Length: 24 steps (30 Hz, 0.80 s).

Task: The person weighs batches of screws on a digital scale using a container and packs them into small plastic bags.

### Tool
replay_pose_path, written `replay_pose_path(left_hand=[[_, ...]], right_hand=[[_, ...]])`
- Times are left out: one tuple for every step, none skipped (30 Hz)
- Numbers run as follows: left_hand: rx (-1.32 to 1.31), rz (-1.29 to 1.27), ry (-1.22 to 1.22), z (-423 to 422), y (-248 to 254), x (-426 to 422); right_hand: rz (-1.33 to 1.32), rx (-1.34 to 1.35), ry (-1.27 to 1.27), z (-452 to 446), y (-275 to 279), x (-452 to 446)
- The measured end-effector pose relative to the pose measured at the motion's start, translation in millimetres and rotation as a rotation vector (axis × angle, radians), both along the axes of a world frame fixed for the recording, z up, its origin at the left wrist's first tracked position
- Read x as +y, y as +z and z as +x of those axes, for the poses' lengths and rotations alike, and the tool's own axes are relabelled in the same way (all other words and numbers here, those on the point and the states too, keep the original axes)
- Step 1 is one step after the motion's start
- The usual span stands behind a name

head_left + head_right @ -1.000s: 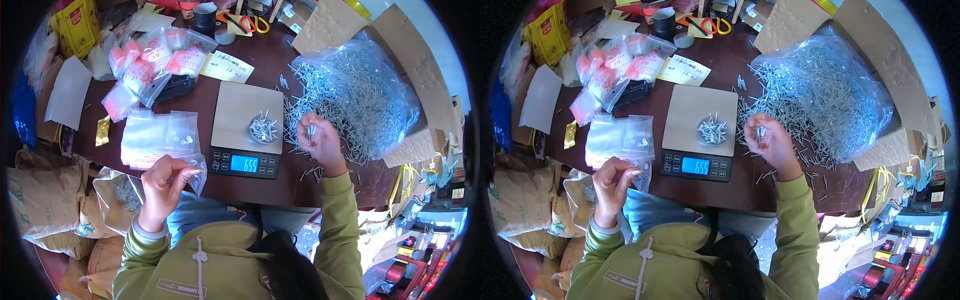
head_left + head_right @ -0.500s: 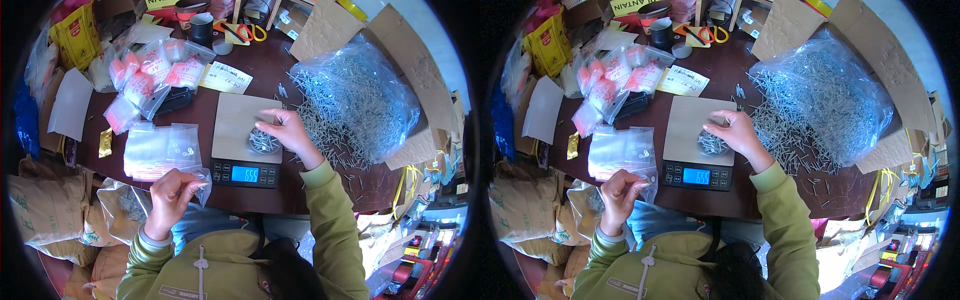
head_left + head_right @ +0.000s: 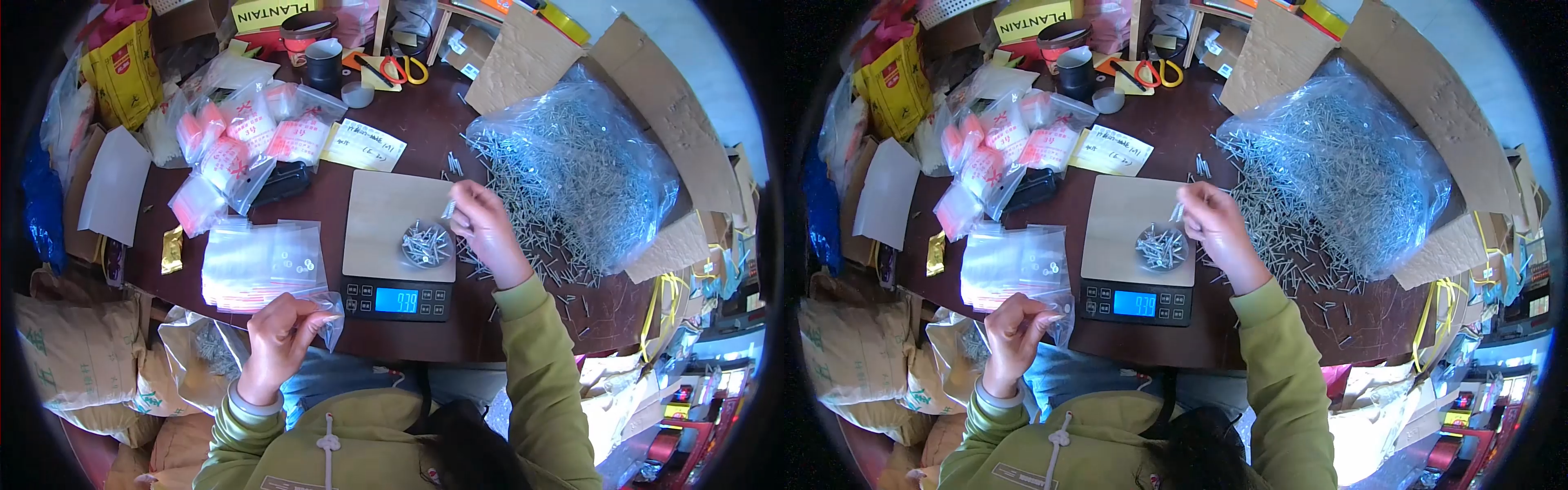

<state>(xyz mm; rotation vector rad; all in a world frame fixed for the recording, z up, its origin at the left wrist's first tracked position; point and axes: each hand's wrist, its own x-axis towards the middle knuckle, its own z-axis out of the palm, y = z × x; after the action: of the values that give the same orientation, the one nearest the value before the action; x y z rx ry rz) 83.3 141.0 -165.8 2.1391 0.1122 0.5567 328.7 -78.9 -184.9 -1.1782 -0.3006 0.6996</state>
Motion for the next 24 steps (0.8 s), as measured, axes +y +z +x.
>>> replay_pose_path(left_hand=[[0.005, -0.005, -0.004, 1, 1, 0], [0.009, -0.009, -0.007, 1, 2, -1], [0.013, -0.013, -0.010, 1, 3, -1], [0.016, -0.059, -0.016, 1, 1, -2], [0.016, -0.104, -0.022, 1, -3, -3], [0.016, -0.150, -0.030, 1, -5, -5], [0.040, -0.190, -0.125, 0, -5, -4], [0.057, -0.239, -0.161, 0, -5, -6], [0.074, -0.289, -0.198, -1, -3, -10], [0.092, -0.338, -0.234, 1, -1, -14], [0.103, -0.355, -0.279, 2, 7, -19], [0.153, -0.368, -0.334, 3, 16, -24], [0.167, -0.392, -0.389, 4, 17, -29], [0.182, -0.416, -0.445, 4, 17, -34], [0.159, -0.417, -0.503, 5, 19, -38], [0.166, -0.451, -0.524, 5, 20, -41], [0.175, -0.484, -0.544, 5, 21, -43], [0.185, -0.518, -0.565, 4, 21, -45], [0.191, -0.569, -0.570, 3, 20, -46], [0.177, -0.687, -0.561, 0, 17, -49], [0.163, -0.804, -0.550, -3, 15, -51], [0.150, -0.920, -0.538, -4, 13, -53], [0.133, -0.859, -0.610, -3, 11, -54], [0.116, -0.796, -0.681, -2, 10, -55]], right_hand=[[0.175, 0.102, -0.058, -4, 3, 1], [0.351, 0.204, -0.115, -6, 7, 1], [0.355, 0.296, -0.173, -6, 11, 0], [0.333, 0.317, -0.146, -8, 15, -2], [0.312, 0.335, -0.119, -13, 18, -5], [0.289, 0.353, -0.094, -19, 20, -10], [0.264, 0.313, 0.023, -24, 16, -14], [0.230, 0.318, 0.122, -34, 24, -13], [0.125, 0.240, 0.173, -45, 30, -12], [0.020, 0.161, 0.222, -57, 34, -10], [-0.041, 0.110, 0.278, -68, 38, -10], [-0.102, 0.058, 0.333, -79, 39, -10], [-0.133, -0.057, 0.356, -88, 36, -9], [-0.164, -0.173, 0.377, -99, 32, -8], [-0.132, -0.270, 0.377, -111, 24, -7], [-0.101, -0.367, 0.376, -120, 20, -6], [-0.092, -0.205, 0.482, -125, 25, -11], [-0.082, -0.151, 0.493, -132, 29, -14], [-0.096, -0.194, 0.504, -135, 34, -16], [-0.110, -0.236, 0.514, -137, 39, -19], [-0.112, -0.296, 0.525, -139, 44, -21], [-0.115, -0.356, 0.535, -141, 48, -22], [-0.118, -0.415, 0.546, -142, 50, -24], [-0.089, -0.384, 0.544, -142, 49, -28]])
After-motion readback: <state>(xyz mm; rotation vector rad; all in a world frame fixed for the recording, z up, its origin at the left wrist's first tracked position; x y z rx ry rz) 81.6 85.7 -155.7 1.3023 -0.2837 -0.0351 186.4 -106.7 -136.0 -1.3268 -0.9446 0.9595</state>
